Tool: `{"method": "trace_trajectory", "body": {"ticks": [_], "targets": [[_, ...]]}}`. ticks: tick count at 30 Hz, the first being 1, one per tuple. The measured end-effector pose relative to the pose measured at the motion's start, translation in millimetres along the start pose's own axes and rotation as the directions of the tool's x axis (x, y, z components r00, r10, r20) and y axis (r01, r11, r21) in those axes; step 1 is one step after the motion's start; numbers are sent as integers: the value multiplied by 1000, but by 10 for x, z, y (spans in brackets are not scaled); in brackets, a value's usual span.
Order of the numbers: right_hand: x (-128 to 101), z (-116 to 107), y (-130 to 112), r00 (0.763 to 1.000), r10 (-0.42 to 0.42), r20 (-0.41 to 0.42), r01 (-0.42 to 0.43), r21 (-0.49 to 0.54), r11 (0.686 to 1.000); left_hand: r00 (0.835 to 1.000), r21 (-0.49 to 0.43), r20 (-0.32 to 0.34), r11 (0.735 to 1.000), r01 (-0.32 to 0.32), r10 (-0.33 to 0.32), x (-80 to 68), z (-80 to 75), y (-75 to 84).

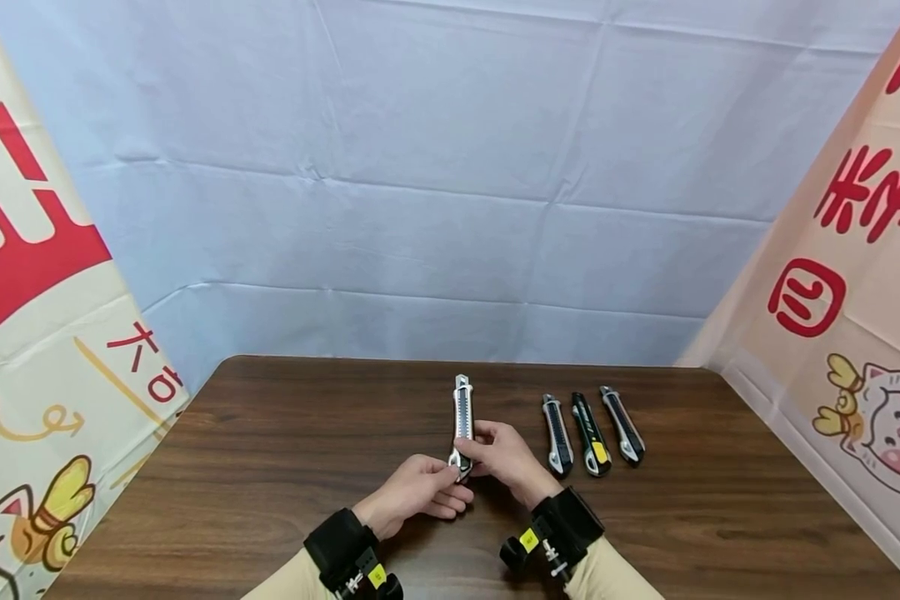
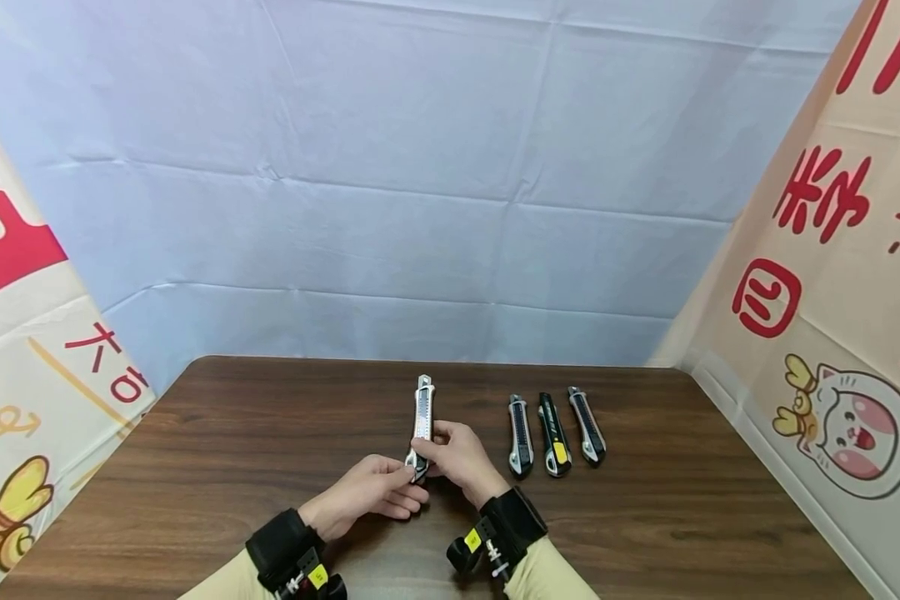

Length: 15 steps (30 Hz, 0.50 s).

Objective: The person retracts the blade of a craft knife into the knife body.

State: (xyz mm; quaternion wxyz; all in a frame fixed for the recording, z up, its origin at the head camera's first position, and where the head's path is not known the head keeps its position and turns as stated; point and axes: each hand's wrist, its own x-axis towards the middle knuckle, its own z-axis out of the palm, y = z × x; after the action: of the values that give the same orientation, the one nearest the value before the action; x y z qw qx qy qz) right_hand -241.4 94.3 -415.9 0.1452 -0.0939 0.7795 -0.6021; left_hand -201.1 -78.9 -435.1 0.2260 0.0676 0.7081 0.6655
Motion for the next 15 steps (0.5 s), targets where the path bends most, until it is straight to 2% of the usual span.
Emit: {"method": "trace_trajectory", "body": {"ticks": [15], "targets": [[11, -203, -3, 990, 74, -117, -89, -127, 988, 1000, 9, -11, 1000, -9, 9, 15, -14, 31]]}}
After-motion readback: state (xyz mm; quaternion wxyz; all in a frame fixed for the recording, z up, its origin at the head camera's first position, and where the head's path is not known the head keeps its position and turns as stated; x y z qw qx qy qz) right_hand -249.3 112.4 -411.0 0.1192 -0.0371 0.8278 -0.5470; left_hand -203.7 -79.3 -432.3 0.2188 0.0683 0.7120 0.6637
